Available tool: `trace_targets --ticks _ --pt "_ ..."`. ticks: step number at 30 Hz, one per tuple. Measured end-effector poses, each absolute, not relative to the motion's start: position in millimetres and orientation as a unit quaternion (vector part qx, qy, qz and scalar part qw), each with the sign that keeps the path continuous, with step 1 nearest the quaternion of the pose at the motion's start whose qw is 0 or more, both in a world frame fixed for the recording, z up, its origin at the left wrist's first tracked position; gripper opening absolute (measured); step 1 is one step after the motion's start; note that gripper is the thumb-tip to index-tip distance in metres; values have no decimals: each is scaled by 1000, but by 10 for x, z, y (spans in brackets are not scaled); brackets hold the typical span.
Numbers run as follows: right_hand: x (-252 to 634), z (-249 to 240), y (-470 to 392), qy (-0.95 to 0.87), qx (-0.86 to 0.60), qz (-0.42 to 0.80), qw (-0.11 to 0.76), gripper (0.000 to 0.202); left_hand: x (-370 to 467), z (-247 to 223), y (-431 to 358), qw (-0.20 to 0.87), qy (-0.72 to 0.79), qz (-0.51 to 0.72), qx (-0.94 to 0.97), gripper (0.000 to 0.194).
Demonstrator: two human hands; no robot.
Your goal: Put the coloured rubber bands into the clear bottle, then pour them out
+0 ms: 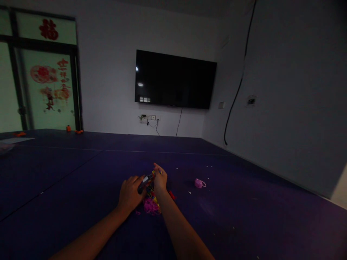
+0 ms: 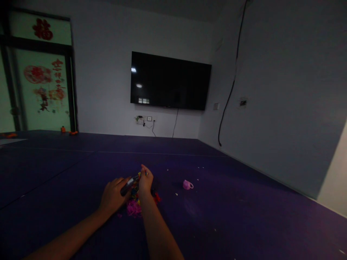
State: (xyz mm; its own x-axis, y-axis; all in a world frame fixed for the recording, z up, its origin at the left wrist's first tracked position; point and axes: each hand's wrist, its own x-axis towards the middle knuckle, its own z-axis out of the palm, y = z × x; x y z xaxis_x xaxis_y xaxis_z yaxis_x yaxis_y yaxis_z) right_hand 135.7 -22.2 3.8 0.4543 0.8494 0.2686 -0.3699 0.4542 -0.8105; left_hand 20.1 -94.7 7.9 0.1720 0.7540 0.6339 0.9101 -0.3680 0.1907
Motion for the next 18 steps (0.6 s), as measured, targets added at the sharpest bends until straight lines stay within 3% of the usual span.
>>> trace_targets --ticks 11,18 --pt "1339 26 -221 -340 -300 474 754 17 192 103 -948 104 -548 -315 -768 40" --pt "1345 50 -287 -362 -302 469 747 29 197 128 -961 107 -549 -312 -768 40"
